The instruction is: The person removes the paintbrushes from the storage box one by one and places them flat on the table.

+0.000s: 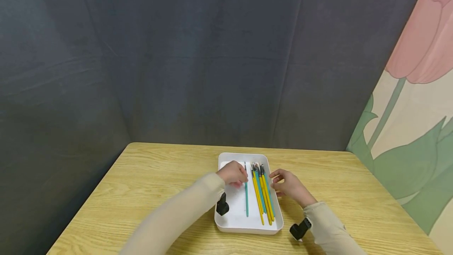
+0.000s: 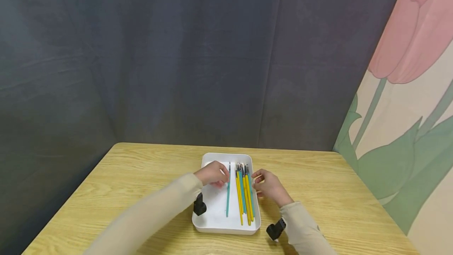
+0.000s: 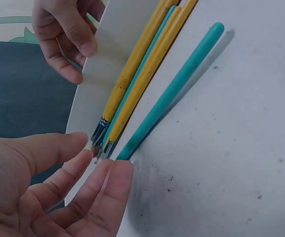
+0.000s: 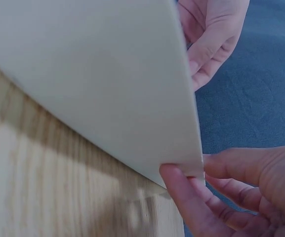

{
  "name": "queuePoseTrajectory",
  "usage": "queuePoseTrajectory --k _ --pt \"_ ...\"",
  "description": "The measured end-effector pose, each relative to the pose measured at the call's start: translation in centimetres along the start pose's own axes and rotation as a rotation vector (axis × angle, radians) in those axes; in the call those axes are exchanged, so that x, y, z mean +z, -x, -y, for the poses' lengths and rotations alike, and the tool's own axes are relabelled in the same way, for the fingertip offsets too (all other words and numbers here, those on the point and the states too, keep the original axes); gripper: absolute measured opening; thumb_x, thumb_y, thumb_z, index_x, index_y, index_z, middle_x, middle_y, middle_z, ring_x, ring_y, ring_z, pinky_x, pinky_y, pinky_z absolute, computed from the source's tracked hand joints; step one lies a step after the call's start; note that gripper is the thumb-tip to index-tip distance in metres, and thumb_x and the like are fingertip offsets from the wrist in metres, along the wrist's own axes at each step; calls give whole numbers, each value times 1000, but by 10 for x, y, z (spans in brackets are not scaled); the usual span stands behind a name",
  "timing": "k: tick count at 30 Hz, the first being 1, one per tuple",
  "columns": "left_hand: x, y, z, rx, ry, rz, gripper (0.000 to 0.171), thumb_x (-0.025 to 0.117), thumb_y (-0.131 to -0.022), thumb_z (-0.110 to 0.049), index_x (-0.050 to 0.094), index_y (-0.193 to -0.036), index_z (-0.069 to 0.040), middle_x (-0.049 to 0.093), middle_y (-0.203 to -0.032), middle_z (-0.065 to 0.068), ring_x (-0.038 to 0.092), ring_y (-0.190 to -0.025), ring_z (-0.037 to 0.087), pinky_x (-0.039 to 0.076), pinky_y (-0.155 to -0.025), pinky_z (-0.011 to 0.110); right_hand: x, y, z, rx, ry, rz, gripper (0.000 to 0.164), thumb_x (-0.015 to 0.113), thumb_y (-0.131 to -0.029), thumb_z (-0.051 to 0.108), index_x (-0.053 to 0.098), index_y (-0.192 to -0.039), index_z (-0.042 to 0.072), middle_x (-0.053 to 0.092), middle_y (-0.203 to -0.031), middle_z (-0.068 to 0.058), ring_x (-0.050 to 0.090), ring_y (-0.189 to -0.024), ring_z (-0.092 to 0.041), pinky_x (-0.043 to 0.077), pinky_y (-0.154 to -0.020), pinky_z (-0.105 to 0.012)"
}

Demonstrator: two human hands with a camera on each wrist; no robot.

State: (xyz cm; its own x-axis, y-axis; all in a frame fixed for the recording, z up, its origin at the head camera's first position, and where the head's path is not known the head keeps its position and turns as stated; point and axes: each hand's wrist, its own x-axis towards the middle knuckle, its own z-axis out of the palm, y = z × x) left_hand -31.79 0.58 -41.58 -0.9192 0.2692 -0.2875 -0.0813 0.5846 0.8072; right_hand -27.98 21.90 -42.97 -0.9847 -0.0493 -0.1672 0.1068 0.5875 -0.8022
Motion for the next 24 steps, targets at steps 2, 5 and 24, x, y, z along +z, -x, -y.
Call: queuePoseTrajectory --k 2,5,24 --pt "1 0 0 -3 -8 -2 6 74 -83 -5 67 -82 -6 61 -69 3 51 -50 11 55 -54 24 0 0 0 2 1 0 26 63 -90 -1 57 -116 -1 53 -100 -15 57 -80 -20 60 -66 -34" --pt "4 -2 0 -1 -2 -8 6 73 -82 -3 67 -82 -5 63 -69 6 52 -50 11 56 -54 26 0 -1 0 5 -3 0 27 63 -90 -1 57 -116 -1 53 -99 -15 57 -80 -20 60 -66 -34" --pt "20 -24 7 -72 24 -96 14 78 -77 -1 66 -73 -6 54 -58 3 52 -47 11 54 -48 23 0 -1 0 8 2 4 27 64 -89 -1 57 -115 -1 54 -99 -15 57 -81 -21 60 -66 -34"
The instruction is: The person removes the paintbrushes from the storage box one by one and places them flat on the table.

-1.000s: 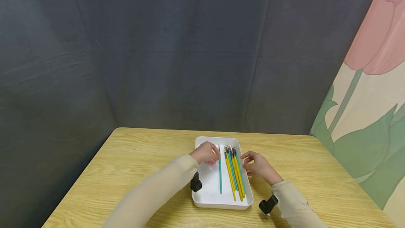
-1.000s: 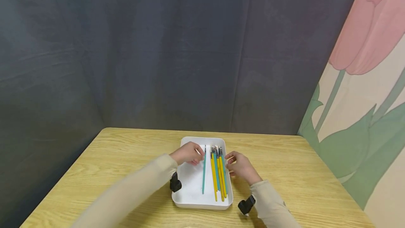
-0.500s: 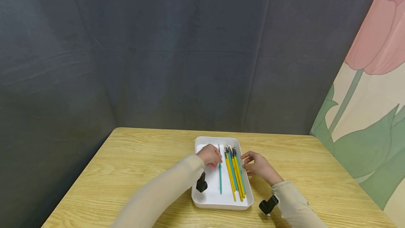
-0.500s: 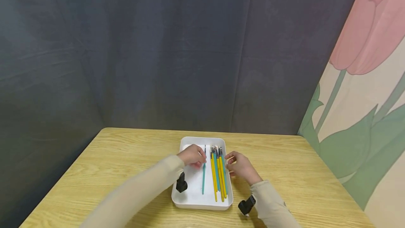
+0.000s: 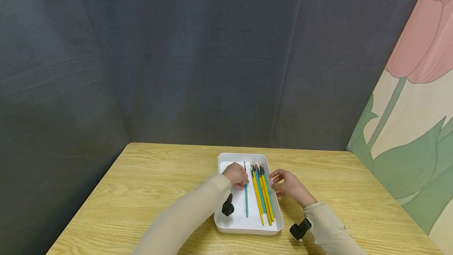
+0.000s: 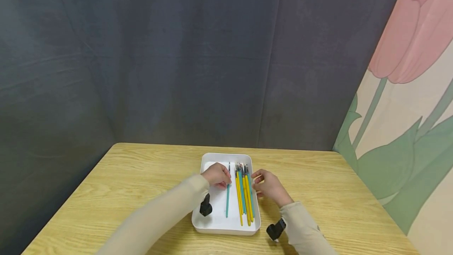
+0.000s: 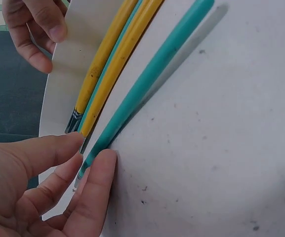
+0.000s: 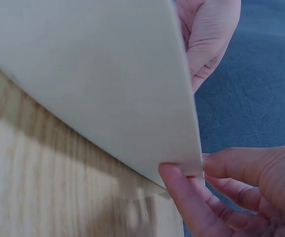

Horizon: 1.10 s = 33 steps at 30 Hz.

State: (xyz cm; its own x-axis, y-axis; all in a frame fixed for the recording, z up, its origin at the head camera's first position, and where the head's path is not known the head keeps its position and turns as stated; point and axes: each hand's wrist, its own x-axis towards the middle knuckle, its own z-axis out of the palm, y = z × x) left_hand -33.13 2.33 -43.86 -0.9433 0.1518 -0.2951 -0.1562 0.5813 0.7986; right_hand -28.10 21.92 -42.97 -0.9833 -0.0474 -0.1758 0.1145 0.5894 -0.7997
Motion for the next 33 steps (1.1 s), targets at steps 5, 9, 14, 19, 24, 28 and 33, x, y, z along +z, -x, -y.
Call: queuePoseTrajectory --k 5,9,14,19,24,28,33 --pt "3 -3 3 13 -18 -15 17 80 -75 -2 65 -71 -7 54 -59 2 51 -46 11 52 -46 20 0 1 0 4 -4 5 27 63 -89 -1 57 -115 -1 53 -100 -15 57 -81 -21 60 -67 -34" --pt "4 -4 4 22 -30 -28 19 81 -74 -3 63 -70 -7 56 -63 3 52 -47 10 51 -47 19 0 2 2 11 1 6 27 63 -89 -1 57 -116 -1 53 -100 -15 57 -82 -21 60 -68 -35" --pt "7 -6 5 28 -63 -43 23 83 -73 -3 60 -70 -7 56 -64 3 53 -48 11 50 -46 18 0 3 4 9 -3 7 28 63 -89 -2 57 -116 -1 53 -100 -15 58 -80 -20 60 -68 -35" --pt "8 -5 3 29 -127 -47 24 83 -73 -4 59 -72 -8 56 -69 3 54 -50 11 49 -47 17 -1 3 4 7 -3 9 29 63 -89 -3 57 -116 -1 53 -100 -15 58 -80 -20 60 -68 -36" --pt "7 -1 -1 36 -174 -53 22 83 -73 -2 61 -70 -7 59 -67 2 54 -47 10 49 -46 16 -1 2 4 4 -3 12 28 63 -89 -4 56 -116 -1 53 -100 -15 57 -82 -21 60 -69 -36" --pt "7 0 -1 35 -207 -69 21 82 -72 -2 63 -67 -8 60 -61 1 53 -44 8 47 -42 16 -1 2 4 6 -2 12 28 63 -89 -4 57 -116 -1 53 -100 -14 56 -82 -21 60 -69 -36" --pt "9 -2 -3 8 -278 -97 19 82 -71 -5 64 -67 -4 59 -54 1 50 -39 8 43 -37 15 -1 1 4 11 -3 12 28 63 -89 -4 57 -116 -1 53 -100 -15 57 -82 -21 60 -68 -36"
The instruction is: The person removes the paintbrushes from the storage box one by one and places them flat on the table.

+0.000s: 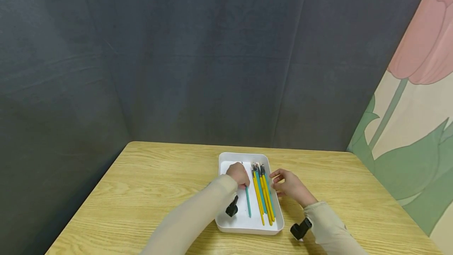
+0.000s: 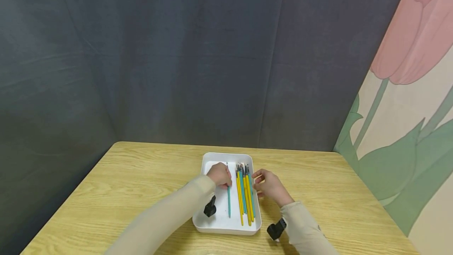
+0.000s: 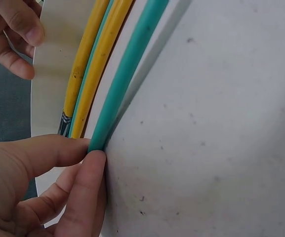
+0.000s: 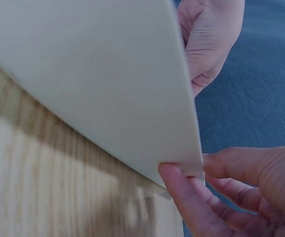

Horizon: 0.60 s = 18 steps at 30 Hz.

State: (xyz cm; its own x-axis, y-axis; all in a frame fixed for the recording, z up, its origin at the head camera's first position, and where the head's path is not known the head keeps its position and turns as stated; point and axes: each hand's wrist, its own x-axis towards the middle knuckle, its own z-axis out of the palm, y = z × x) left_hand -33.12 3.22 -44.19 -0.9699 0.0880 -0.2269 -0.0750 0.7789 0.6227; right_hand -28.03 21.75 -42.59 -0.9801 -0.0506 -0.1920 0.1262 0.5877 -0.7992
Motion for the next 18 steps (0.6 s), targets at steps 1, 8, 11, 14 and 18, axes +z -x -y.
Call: queuePoseTrajectory --k 1,8,11,14,18 --pt "0 0 -1 -7 -11 -2 19 82 -70 -6 64 -68 -3 60 -53 1 51 -38 8 42 -37 15 0 0 0 0 -1 0 28 63 -89 -4 57 -116 -1 53 -100 -15 57 -82 -21 60 -68 -36" --pt "0 -1 -2 -39 -7 -16 21 82 -70 -7 63 -75 -1 60 -56 3 54 -39 9 44 -37 16 0 0 0 0 0 -3 28 63 -89 -3 57 -116 -1 53 -100 -15 57 -82 -21 60 -67 -35" --pt "-1 -3 0 -51 46 -13 20 82 -70 -6 61 -70 -3 61 -57 4 55 -40 9 46 -39 16 0 0 0 -1 1 -2 28 63 -89 -3 57 -116 -1 53 -100 -15 57 -82 -21 60 -67 -35" --pt "-1 -5 3 -52 108 -2 20 80 -71 -5 61 -66 -5 61 -57 3 54 -40 9 48 -41 17 0 0 0 2 2 -2 28 63 -89 -3 57 -116 -1 53 -100 -15 57 -81 -21 60 -67 -35" --pt "-3 -5 10 -12 195 11 17 79 -72 -4 64 -66 -7 60 -57 1 54 -41 9 49 -44 18 0 -1 0 4 4 -3 28 63 -89 -3 57 -116 -1 53 -100 -15 57 -81 -21 60 -68 -36"
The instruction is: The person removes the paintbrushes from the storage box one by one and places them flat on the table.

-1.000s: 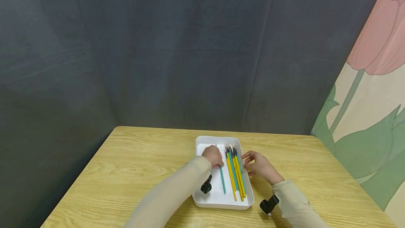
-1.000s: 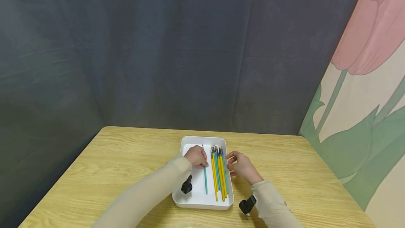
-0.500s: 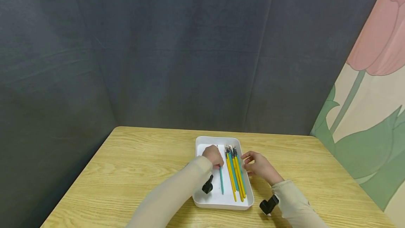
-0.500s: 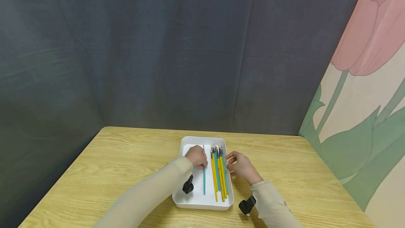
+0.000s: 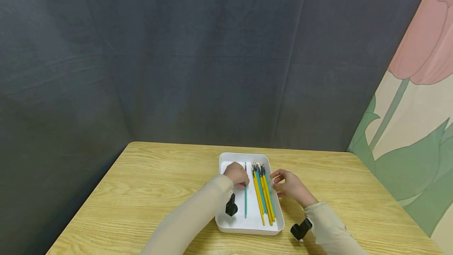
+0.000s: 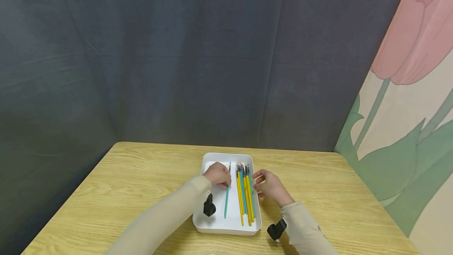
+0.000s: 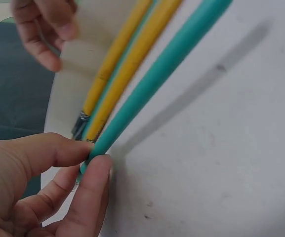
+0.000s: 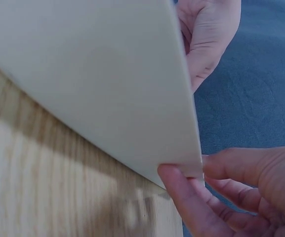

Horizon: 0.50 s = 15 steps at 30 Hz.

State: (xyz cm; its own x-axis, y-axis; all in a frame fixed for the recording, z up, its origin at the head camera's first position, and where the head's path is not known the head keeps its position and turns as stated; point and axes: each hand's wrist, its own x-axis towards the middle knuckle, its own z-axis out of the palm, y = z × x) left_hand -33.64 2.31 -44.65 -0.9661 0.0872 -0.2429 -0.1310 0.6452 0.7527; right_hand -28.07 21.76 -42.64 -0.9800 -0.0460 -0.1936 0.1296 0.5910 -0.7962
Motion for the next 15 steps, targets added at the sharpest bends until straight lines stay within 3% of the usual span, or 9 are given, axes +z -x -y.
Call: queuePoseTrajectory --k 4,10,15 --pt "-9 6 0 52 145 42 11 77 -73 1 68 -71 -5 61 -60 2 56 -47 10 53 -49 22 0 0 0 0 2 1 28 63 -89 -3 57 -116 -1 53 -101 -15 57 -82 -21 60 -68 -36" --pt "-34 24 -11 53 393 122 14 73 -79 4 67 -92 5 64 -75 8 59 -57 12 58 -59 24 0 -1 -1 10 8 -7 28 64 -89 -2 57 -116 0 54 -101 -14 57 -83 -22 60 -68 -35" --pt "-58 32 -11 104 491 148 22 71 -80 4 64 -101 6 67 -81 10 63 -61 12 60 -67 28 0 1 -2 -4 3 -8 28 64 -88 -2 57 -115 -1 53 -99 -14 58 -81 -21 60 -67 -35"
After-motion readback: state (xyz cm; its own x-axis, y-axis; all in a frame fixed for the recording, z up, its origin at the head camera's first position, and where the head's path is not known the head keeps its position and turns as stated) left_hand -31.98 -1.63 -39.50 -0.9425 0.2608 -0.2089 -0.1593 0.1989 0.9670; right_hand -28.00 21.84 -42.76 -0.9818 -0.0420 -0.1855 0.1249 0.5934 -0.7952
